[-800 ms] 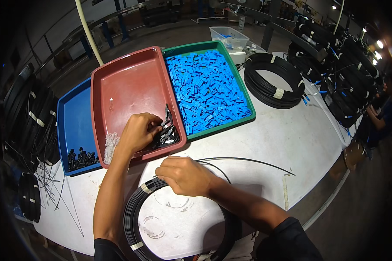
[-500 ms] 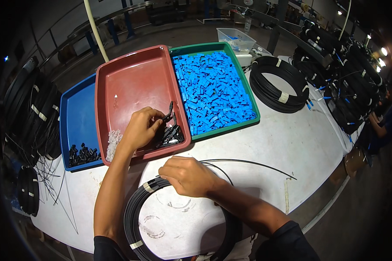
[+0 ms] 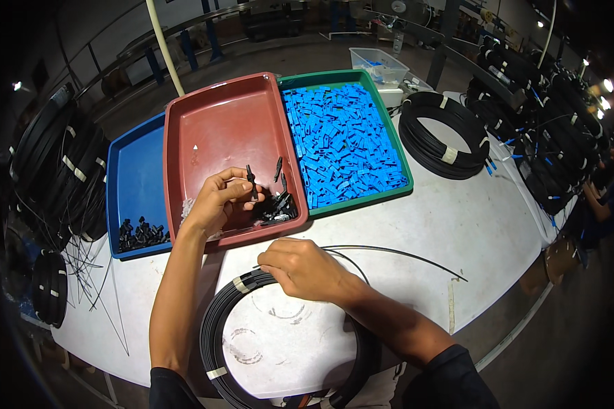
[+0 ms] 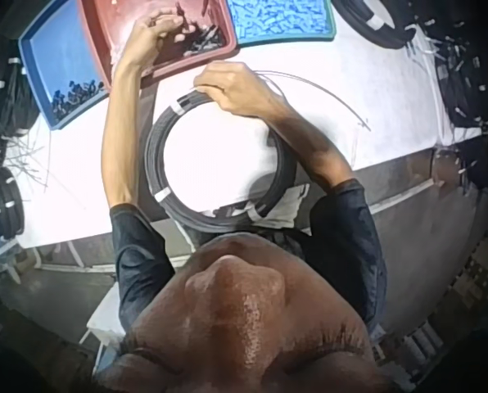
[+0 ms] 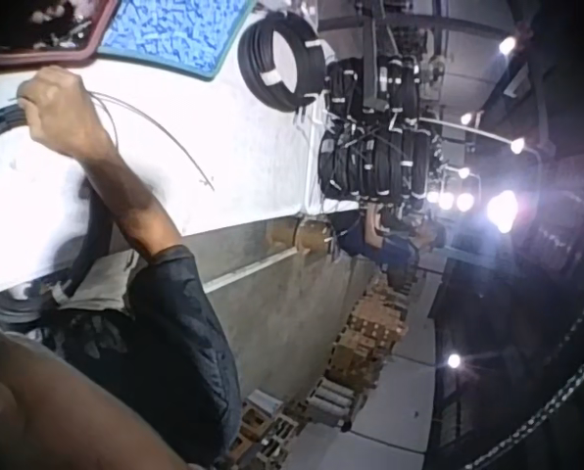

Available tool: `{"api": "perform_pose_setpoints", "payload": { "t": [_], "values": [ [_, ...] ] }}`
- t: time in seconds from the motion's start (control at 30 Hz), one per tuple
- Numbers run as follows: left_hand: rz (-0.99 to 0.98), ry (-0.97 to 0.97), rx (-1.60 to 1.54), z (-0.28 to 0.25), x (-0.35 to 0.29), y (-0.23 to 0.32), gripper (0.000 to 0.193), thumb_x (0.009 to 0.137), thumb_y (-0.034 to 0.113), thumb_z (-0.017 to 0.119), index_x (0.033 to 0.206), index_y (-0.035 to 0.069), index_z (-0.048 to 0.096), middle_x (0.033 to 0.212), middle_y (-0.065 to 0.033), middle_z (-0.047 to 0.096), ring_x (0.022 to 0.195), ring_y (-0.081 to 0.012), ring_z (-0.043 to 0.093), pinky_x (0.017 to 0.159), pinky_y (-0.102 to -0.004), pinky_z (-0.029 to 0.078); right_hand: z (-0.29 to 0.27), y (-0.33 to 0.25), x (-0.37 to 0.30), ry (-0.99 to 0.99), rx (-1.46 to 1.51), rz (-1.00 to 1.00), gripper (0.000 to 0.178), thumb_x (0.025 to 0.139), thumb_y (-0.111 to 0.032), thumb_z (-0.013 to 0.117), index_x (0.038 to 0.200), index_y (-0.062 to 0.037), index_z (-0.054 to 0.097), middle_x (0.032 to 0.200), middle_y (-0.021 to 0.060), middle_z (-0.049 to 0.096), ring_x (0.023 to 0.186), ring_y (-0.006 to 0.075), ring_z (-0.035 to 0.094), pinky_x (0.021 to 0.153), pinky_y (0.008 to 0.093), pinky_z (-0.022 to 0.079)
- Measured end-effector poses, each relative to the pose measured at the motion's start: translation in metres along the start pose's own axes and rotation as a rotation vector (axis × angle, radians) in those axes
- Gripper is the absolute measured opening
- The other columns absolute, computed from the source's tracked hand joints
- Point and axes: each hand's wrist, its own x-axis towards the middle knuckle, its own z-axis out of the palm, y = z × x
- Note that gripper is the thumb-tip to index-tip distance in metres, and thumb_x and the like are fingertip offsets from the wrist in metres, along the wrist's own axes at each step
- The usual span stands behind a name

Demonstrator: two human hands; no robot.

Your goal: The person picks connector components from trays, attaches them onto the end of a coiled cable by hand, and rotates the cable coil before reaching into another tray for more parts.

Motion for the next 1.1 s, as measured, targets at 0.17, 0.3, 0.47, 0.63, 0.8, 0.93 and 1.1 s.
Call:
{"api": "perform_pose_setpoints", "payload": {
  "t": [0.17,0.3,0.47,0.63,0.8,0.93,1.1],
  "values": [
    [-0.035,0.011,-0.147,-0.003,-0.004,-0.001,0.011,0.092,0.002,0.067,0.099,0.006,0.059,0.097,-0.0173,0.073,0.091,-0.0225,0.074,0.071,-0.028,0.062,-0.001,0.0,-0.001,0.009,-0.014,0.006,0.009,0.084,0.001,0.071,0.093,0.001,0.072,0.088,0.0144,0.072,0.081,0.0297,0.07,0.073,0.0382,0.055],
    [-0.049,0.007,-0.179,-0.001,-0.012,0.0,0.012,0.092,0.002,0.067,0.093,0.008,0.057,0.095,-0.0168,0.073,0.091,-0.0233,0.074,0.069,-0.0286,0.062,0.0,-0.001,0.0,0.026,0.001,0.009,0.009,0.085,0.0,0.07,0.094,0.0012,0.072,0.091,0.0147,0.072,0.083,0.0296,0.07,0.074,0.0376,0.056],
    [0.021,-0.013,-0.135,0.002,-0.024,-0.005,0.012,0.092,0.001,0.066,0.091,0.009,0.057,0.092,-0.0158,0.073,0.09,-0.0245,0.074,0.069,-0.0281,0.062,0.0,-0.002,0.0,0.037,0.037,0.074,0.009,0.086,-0.001,0.067,0.094,0.0015,0.07,0.094,0.0148,0.07,0.086,0.0322,0.069,0.078,0.0399,0.055],
    [0.045,0.017,-0.141,0.007,-0.042,-0.006,0.018,0.092,0.001,0.067,0.106,0.006,0.058,0.093,-0.0159,0.074,0.087,-0.0226,0.074,0.067,-0.0282,0.059,-0.003,-0.005,0.003,0.064,0.017,0.04,0.012,0.086,-0.001,0.071,0.098,0.0006,0.073,0.095,0.0142,0.072,0.086,0.0284,0.072,0.076,0.0355,0.057],
    [0.147,0.084,0.017,0.018,-0.075,-0.01,0.039,0.092,0.001,0.067,0.128,0.007,0.054,0.096,-0.0143,0.075,0.083,-0.0162,0.073,0.068,-0.0255,0.054,-0.001,-0.003,0.002,0.11,0.023,0.024,0.01,0.085,-0.002,0.072,0.094,-0.0001,0.073,0.095,0.0137,0.071,0.088,0.0299,0.07,0.078,0.0376,0.056],
    [0.224,0.021,0.18,0.028,-0.103,-0.017,0.029,0.097,-0.001,0.061,0.125,0.006,0.058,0.105,-0.0084,0.071,0.09,-0.0113,0.069,0.073,-0.0248,0.054,-0.003,-0.005,0.003,0.09,0.024,0.021,0.01,0.084,-0.003,0.073,0.094,-0.0016,0.074,0.095,0.0116,0.07,0.087,0.0281,0.07,0.077,0.0364,0.056],
    [0.236,-0.051,0.186,0.023,-0.117,-0.038,0.022,0.1,0.005,0.06,0.122,0.003,0.06,0.105,-0.0053,0.068,0.093,-0.0104,0.065,0.083,-0.0263,0.054,-0.001,-0.005,0.004,0.083,0.04,-0.033,0.015,0.083,-0.003,0.073,0.098,-0.0013,0.075,0.097,0.0122,0.068,0.085,0.028,0.069,0.074,0.0364,0.056]
  ]
}}
